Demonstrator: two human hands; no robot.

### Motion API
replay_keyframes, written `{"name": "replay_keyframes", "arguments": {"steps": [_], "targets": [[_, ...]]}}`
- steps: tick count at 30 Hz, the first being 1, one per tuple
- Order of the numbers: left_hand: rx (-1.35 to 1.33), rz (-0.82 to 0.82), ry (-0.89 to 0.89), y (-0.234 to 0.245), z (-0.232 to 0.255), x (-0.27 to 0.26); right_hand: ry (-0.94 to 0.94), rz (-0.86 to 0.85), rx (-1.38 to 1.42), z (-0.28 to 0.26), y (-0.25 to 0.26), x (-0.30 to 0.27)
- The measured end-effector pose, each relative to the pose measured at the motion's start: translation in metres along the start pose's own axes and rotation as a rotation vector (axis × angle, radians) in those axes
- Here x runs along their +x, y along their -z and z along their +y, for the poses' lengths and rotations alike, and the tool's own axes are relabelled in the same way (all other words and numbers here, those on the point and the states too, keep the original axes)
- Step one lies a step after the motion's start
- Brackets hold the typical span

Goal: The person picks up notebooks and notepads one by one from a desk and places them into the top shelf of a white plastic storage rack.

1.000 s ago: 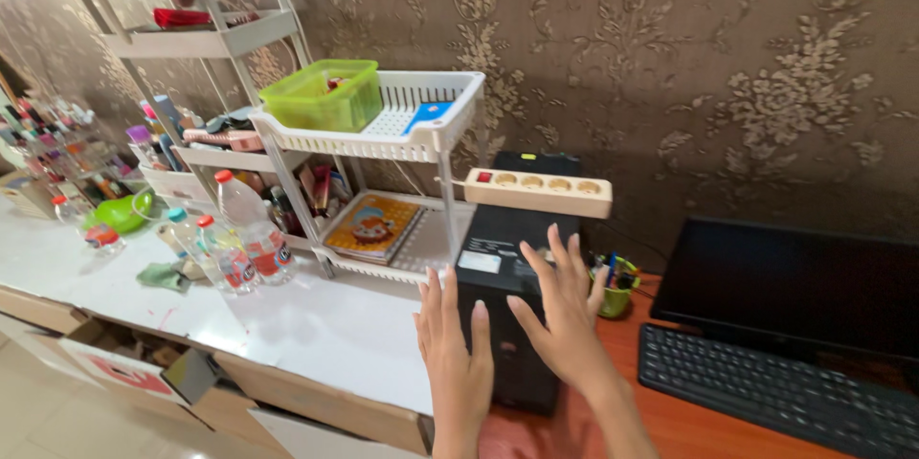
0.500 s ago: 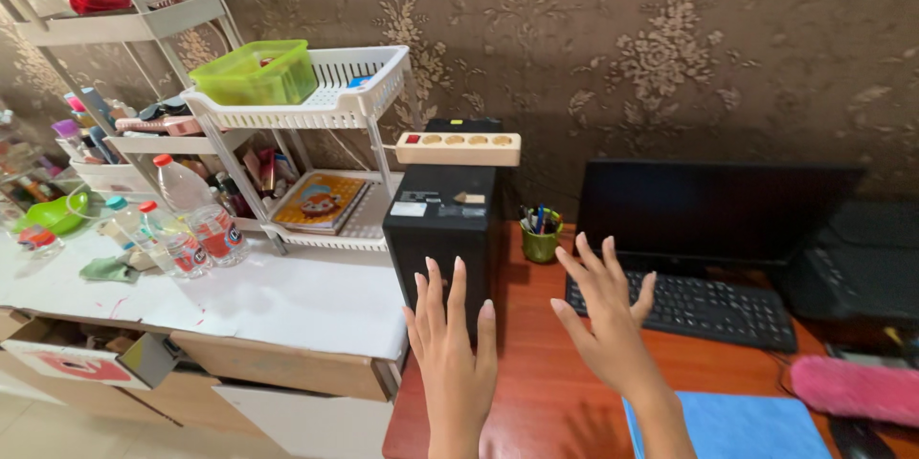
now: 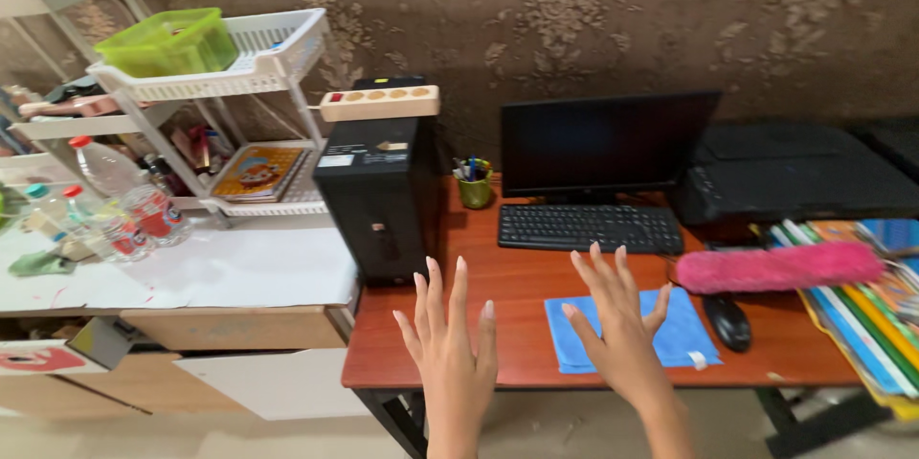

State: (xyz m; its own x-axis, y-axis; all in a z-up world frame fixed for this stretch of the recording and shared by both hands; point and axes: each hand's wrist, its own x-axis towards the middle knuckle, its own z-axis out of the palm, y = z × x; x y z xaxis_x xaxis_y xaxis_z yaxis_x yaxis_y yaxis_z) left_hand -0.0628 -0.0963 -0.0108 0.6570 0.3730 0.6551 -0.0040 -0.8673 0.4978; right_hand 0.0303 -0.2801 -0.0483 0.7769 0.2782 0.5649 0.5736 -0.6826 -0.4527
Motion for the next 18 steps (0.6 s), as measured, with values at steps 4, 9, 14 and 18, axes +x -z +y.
{"name": "replay_keyframes", "arguments": {"steps": [4,9,14,18], "targets": [[-0.031,-0.008,-0.038,-0.012,0.035,-0.007,-0.001,0.027,-0.010,0.023,0.028,-0.011],[-0.060,-0.006,-0.090,-0.050,0.081,-0.017,-0.003,0.051,-0.035,0.063,0.069,-0.020],[-0.084,-0.018,-0.085,-0.108,0.146,-0.030,0.001,0.048,-0.073,0.133,0.122,-0.021],[-0.117,-0.028,-0.103,-0.159,0.209,-0.044,-0.025,0.026,-0.111,0.200,0.169,-0.029]]}}
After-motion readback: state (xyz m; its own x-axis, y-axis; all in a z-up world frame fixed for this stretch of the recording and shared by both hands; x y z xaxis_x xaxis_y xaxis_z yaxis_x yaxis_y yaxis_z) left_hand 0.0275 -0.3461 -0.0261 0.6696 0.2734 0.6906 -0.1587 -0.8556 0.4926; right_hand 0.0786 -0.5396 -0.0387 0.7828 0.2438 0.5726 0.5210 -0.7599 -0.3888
